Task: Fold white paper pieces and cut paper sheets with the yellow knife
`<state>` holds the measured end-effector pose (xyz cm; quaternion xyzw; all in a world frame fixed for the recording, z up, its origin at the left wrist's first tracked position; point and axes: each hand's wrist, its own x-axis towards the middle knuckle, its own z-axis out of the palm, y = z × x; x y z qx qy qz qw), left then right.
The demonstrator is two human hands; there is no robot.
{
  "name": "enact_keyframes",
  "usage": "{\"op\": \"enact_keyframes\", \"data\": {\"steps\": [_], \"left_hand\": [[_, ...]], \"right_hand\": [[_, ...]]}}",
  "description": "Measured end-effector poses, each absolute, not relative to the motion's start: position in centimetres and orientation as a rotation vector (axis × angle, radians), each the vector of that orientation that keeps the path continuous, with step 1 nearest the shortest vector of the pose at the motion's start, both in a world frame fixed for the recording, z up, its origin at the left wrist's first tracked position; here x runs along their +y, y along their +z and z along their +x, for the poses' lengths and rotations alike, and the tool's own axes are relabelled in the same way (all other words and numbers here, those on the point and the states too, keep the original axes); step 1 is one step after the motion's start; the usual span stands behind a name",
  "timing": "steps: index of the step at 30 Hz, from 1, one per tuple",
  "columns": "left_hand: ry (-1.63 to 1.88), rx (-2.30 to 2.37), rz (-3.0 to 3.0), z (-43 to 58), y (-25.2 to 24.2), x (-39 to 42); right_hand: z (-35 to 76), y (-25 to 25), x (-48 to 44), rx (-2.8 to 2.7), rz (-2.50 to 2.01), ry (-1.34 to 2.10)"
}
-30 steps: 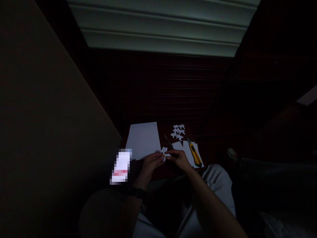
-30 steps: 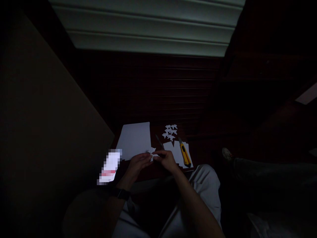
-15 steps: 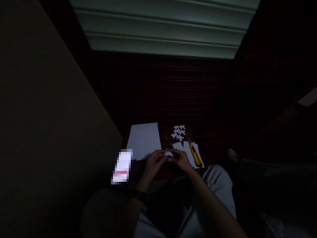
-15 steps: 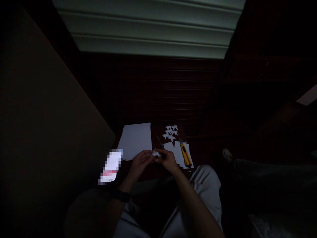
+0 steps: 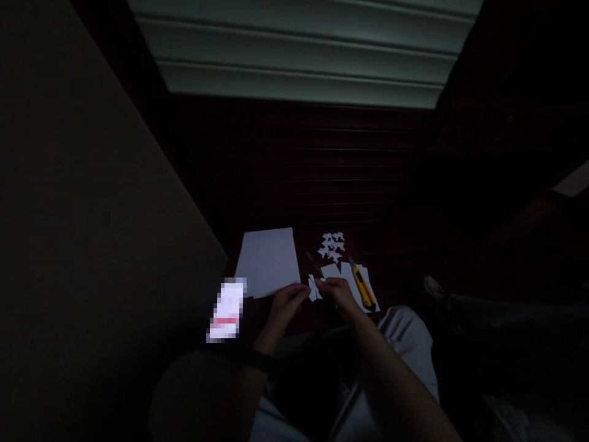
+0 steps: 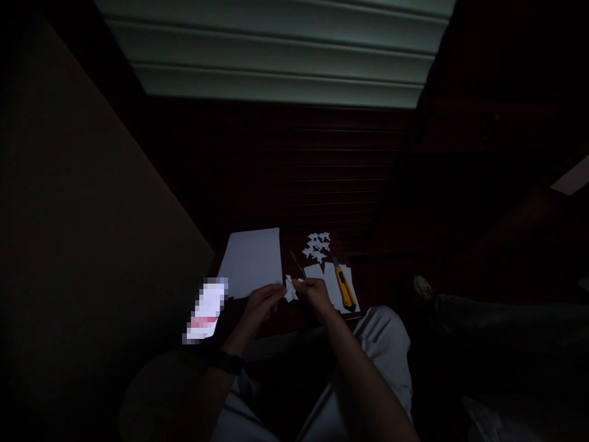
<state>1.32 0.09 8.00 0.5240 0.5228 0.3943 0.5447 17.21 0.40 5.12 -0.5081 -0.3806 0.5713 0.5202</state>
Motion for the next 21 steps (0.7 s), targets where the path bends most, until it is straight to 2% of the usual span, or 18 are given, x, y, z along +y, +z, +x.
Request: {"op": "enact_keyframes", "data": {"steps": [8,16,21], "left_hand": [[0.967,1.215,1.125,1.3,6.8,0.2],[1.037,1.308,1.33,1.4,6.3,0.2],[1.078,1.309,1.369,1.9,6.3,0.1]], "right_hand": [[17.1,5.2,-0.4,-0.96,-1.141,1.522],[17.0,4.3,0.0,-0.811,-1.071,1.679],[16.6,4.1,0.1,-0.709,-1.047,1.65]]}}
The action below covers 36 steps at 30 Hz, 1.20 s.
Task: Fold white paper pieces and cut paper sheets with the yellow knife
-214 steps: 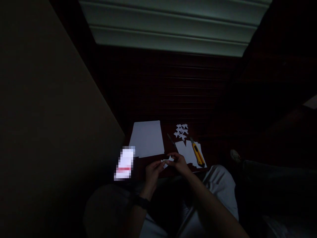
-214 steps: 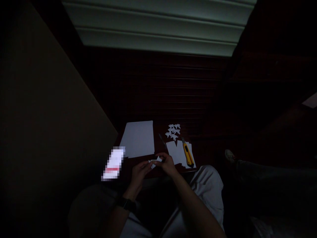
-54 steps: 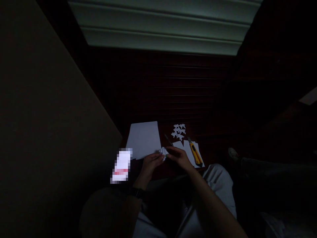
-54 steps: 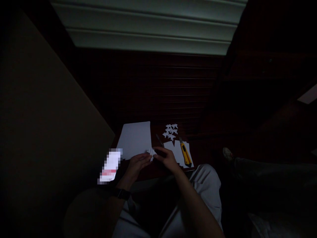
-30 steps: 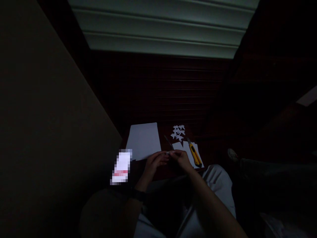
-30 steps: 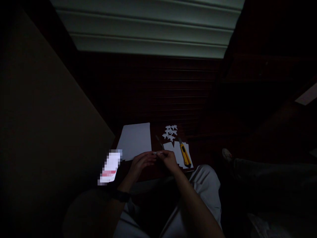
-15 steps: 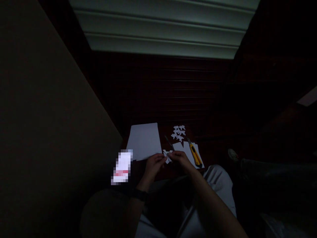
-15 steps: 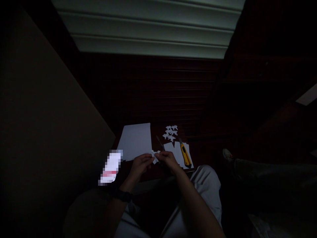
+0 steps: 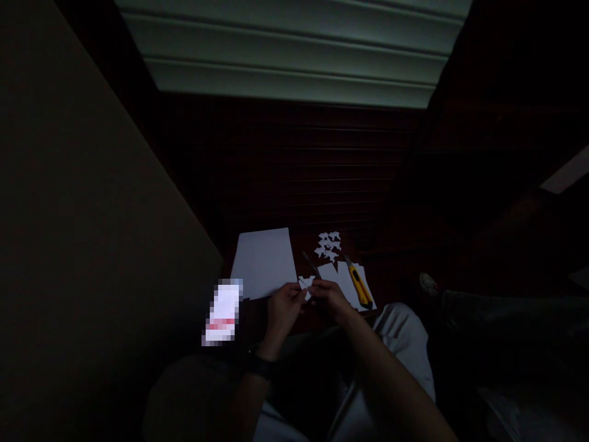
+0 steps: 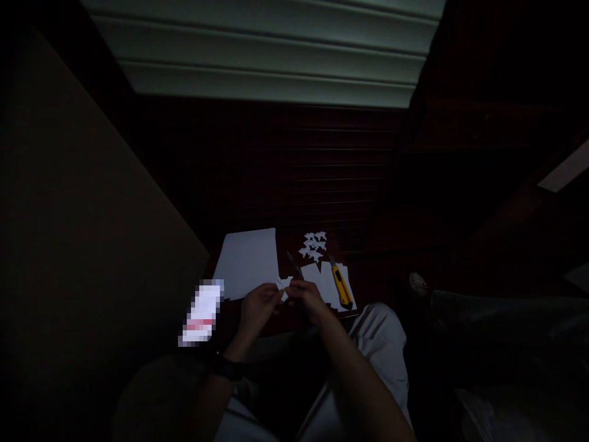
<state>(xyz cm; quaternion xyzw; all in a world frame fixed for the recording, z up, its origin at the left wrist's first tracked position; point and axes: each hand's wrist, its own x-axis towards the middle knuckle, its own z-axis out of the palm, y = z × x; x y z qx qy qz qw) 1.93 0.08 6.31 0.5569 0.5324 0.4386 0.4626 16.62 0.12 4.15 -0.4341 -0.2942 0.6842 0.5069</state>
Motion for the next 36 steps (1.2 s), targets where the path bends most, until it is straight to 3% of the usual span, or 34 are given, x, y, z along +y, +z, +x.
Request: {"op": "enact_keyframes", "data": {"steps": [19,36], "left_hand": [[0.922,1.135,1.104,0.2,7.5,0.7],[0.92,1.086,1.069,0.1,6.9,0.7]], "right_hand": [[17.3,6.0,-0.6,-0.846,-0.913,1.767],[16.9,4.7,-0.3,-0.783,-0.95,1.743]]}}
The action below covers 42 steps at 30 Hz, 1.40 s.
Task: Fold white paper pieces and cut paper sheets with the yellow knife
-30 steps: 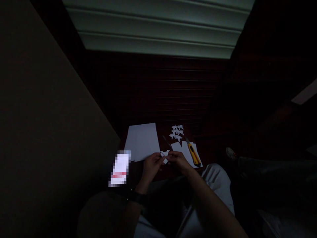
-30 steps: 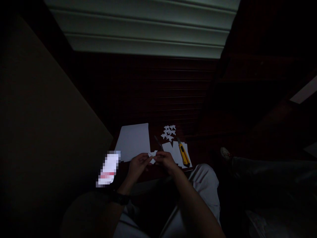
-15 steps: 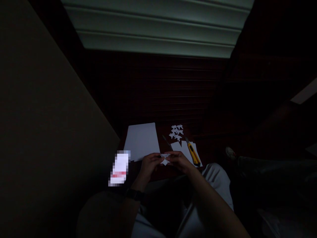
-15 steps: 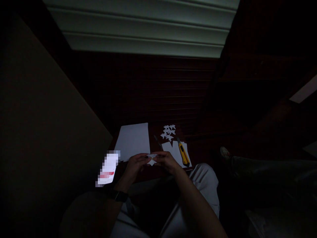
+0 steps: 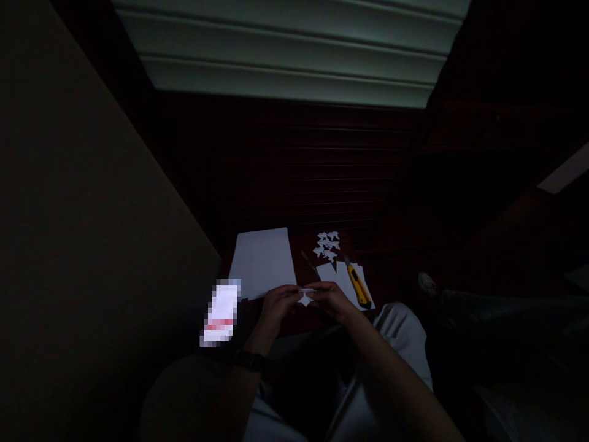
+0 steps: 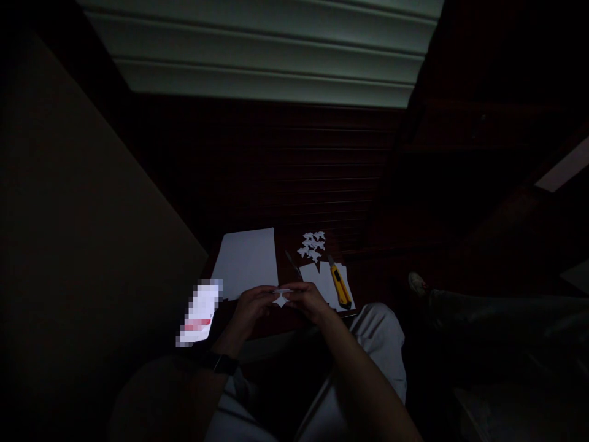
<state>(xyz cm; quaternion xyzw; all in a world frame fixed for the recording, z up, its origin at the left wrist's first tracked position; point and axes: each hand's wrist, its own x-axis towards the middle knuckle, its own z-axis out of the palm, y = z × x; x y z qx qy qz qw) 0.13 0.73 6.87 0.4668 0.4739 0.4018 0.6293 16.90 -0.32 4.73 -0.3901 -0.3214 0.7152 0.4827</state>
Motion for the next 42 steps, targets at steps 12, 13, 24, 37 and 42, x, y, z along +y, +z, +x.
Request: {"op": "enact_keyframes", "data": {"steps": [12,13,24,37,42], "left_hand": [[1.024,1.081,1.054,0.3,7.3,0.5],[1.026,1.086,1.055,0.3,7.3,0.5],[0.906,0.987,0.96,0.2,6.7,0.9],[0.788,0.824,0.847,-0.8,7.2,0.9],[0.829,0.849,0.866,-0.5,7.3,0.8]], "right_hand": [[17.3,6.0,-1.2,-0.923,-0.782,1.766],[17.1,5.8,-1.2,-0.938,-0.783,1.729],[16.9,4.5,-1.2,-1.027,-0.969,1.493],[17.7,4.3,-1.5,-1.178,-1.018,1.412],[17.1,4.3,-1.8,-1.353,-1.095,1.104]]}}
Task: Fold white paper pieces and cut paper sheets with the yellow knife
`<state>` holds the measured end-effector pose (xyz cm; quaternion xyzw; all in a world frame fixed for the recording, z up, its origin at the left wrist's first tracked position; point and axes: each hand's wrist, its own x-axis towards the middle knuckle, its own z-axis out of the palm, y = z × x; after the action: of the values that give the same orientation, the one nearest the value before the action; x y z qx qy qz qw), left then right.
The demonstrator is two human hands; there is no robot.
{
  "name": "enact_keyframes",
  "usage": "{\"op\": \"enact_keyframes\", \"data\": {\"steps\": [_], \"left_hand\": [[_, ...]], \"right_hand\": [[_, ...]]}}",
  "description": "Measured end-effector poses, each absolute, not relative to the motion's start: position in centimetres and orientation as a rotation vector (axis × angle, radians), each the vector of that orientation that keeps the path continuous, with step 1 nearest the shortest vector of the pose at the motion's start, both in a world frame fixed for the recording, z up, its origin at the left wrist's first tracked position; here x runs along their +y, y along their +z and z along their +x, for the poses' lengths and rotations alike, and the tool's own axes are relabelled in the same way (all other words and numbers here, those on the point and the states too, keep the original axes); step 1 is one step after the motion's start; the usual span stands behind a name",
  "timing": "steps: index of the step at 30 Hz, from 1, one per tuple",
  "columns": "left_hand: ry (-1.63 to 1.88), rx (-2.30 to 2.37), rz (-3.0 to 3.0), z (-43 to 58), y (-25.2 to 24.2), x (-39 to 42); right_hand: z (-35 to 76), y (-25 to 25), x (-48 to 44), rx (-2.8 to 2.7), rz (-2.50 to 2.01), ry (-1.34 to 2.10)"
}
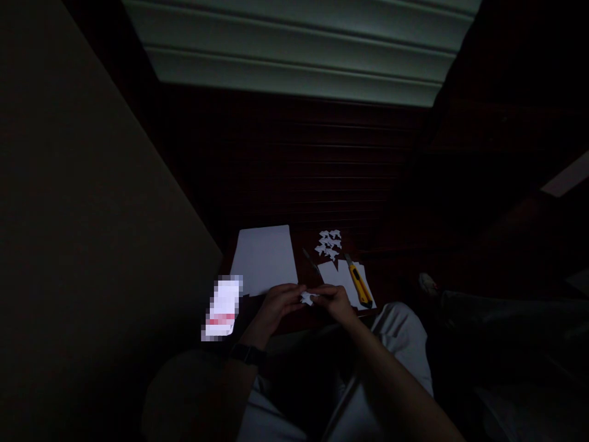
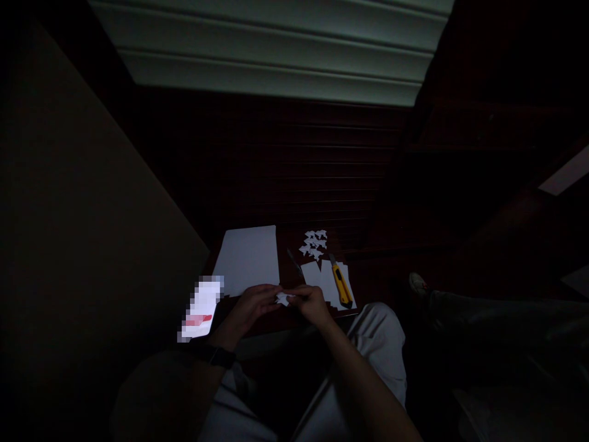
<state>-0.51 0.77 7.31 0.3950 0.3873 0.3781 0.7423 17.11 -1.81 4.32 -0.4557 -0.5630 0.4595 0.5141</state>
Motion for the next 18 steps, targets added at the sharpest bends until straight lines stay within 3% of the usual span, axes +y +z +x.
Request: {"op": "enact_keyframes", "data": {"steps": [11,18], "left_hand": [[0.956,1.102,0.989,-0.2,6.5,0.9],[1.07,1.099,0.871,0.4,5.8,1.0]], "right_hand": [[18.9,5.8,-0.9,-1.356,-0.97,1.132],[17.0,6.2,-1.1,-1.576,-1.182,0.764]]}}
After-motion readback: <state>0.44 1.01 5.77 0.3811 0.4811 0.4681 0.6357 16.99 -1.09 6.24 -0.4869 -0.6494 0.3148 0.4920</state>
